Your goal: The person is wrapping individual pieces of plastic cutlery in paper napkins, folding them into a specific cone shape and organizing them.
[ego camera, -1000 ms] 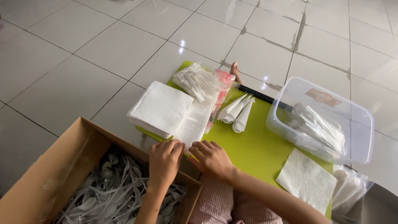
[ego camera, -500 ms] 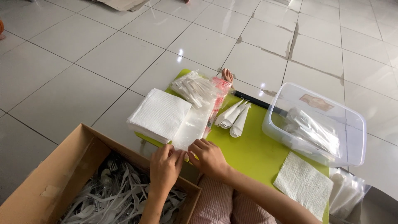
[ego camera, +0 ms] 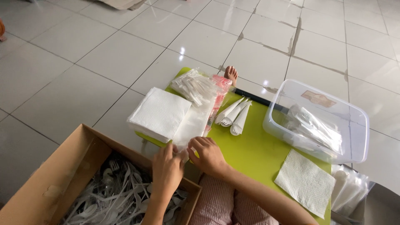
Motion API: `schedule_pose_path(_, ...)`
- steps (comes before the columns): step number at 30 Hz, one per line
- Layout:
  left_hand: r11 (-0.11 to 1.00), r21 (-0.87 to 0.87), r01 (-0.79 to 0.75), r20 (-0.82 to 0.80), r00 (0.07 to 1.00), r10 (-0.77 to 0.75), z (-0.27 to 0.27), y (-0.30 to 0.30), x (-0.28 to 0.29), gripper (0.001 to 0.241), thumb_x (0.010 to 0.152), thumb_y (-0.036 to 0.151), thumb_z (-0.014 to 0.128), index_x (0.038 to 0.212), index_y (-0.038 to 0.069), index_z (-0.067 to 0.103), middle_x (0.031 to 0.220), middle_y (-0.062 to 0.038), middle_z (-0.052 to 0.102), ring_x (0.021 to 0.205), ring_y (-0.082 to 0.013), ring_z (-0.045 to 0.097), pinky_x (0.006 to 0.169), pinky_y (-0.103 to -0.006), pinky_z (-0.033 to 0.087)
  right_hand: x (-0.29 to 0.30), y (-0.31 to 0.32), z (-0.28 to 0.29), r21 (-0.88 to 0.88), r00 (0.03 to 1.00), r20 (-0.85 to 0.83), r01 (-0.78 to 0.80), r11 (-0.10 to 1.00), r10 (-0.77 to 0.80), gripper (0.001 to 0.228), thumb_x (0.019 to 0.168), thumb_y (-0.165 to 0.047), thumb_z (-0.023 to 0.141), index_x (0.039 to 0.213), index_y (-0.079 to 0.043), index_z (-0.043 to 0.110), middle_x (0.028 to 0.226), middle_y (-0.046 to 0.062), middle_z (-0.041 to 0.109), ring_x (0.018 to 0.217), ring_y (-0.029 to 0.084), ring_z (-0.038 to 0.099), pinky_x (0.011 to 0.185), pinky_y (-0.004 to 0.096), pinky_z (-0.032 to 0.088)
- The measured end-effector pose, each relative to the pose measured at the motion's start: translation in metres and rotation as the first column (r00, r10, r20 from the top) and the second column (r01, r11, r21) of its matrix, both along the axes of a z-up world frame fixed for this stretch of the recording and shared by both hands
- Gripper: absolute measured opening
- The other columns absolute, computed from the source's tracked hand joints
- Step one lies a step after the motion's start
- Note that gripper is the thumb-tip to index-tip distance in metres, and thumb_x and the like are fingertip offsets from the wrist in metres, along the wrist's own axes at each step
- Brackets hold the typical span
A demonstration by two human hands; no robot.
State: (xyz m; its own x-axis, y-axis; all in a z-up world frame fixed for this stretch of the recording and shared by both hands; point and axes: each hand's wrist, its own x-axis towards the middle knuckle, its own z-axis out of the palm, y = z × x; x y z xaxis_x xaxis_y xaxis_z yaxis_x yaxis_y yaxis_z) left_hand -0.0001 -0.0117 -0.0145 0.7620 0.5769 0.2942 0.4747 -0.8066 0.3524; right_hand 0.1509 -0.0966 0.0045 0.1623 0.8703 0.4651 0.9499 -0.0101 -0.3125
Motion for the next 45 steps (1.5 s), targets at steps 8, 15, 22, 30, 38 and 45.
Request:
schedule_pose_path(8, 0.980, 0.174, -0.096, 0.101, 0.992, 0.079, 0.036, -0.011, -0.030, 0.015, 0.080, 0.018, 0.077, 0.094, 0.015, 0.075, 0.114, 0.005, 0.065, 0.100, -0.0178, 0.063, 0.098, -0.0469, 0.047, 0.010, -0.019, 0.018, 0.000, 0.997, -0.073, 0.000, 1.000, 0.000, 0.023, 0.090, -0.025, 0.073, 0.104, -0.008, 0.065, 0.110, 0.007, 0.073, 0.103, 0.027, 0.070, 0.095, 0.042, 0.055)
schedule_pose_path(15, 0.980, 0.098, 0.175, 0.496, 0.845, -0.201, 0.080, -0.058, -0.043, 0.026, 0.064, 0.003, 0.073, 0.089, 0.011, 0.069, 0.091, -0.001, 0.075, 0.095, -0.0218, 0.074, 0.097, -0.0417, 0.056, 0.120, -0.062, 0.023, 0.146, 0.986, -0.040, 0.165, 0.975, -0.161, 0.020, 0.090, -0.003, 0.069, 0.109, -0.001, 0.067, 0.110, 0.013, 0.073, 0.080, 0.021, 0.071, 0.072, 0.027, 0.065)
schedule_pose_path(22, 0.715, -0.311, 0.627, 0.566, 0.726, -0.390, 0.099, -0.088, 0.006, 0.034, 0.067, 0.002, 0.074, 0.098, 0.013, 0.068, 0.075, 0.000, 0.076, 0.057, -0.0113, 0.070, 0.052, -0.0241, 0.058, 0.154, -0.086, 0.032, -0.018, 0.951, -0.110, 0.290, 0.957, -0.290, 0.034, 0.088, 0.001, 0.061, 0.122, -0.002, 0.064, 0.128, 0.013, 0.066, 0.082, 0.026, 0.070, 0.071, 0.035, 0.060)
schedule_pose_path(30, 0.305, -0.696, 0.650, 0.607, 0.760, -0.234, 0.021, -0.090, 0.079, 0.035, 0.086, 0.008, 0.072, 0.119, 0.005, 0.065, 0.078, -0.004, 0.074, 0.065, -0.0129, 0.067, 0.059, -0.0251, 0.058, 0.178, -0.066, -0.038, -0.181, 0.946, 0.057, 0.324, 0.929, -0.319, 0.042, 0.091, -0.006, 0.052, 0.131, 0.008, 0.056, 0.139, 0.022, 0.058, 0.119, 0.035, 0.062, 0.098, 0.042, 0.054)
schedule_pose_path(38, 0.121, -0.680, 0.723, 0.733, 0.675, 0.088, -0.016, -0.076, 0.063, 0.045, 0.086, 0.001, 0.071, 0.127, 0.006, 0.056, 0.075, -0.004, 0.064, 0.072, -0.0167, 0.065, 0.070, -0.0328, 0.061, 0.128, -0.117, -0.025, -0.253, 0.954, 0.247, 0.234, 0.939, -0.171, 0.033, 0.092, -0.014, 0.063, 0.122, -0.001, 0.063, 0.133, 0.015, 0.062, 0.133, 0.034, 0.052, 0.117, 0.048, 0.040)
schedule_pose_path(45, 0.050, -0.646, 0.762, 0.762, 0.647, -0.023, -0.013, -0.071, 0.057, 0.023, 0.080, 0.002, 0.075, 0.099, 0.010, 0.065, 0.074, -0.003, 0.067, 0.067, -0.0145, 0.063, 0.070, -0.0297, 0.061, 0.092, -0.168, 0.004, -0.299, 0.982, 0.149, 0.161, 0.941, -0.120, 0.035, 0.089, -0.026, 0.072, 0.120, -0.011, 0.068, 0.124, 0.008, 0.063, 0.116, 0.031, 0.061, 0.110, 0.050, 0.044)
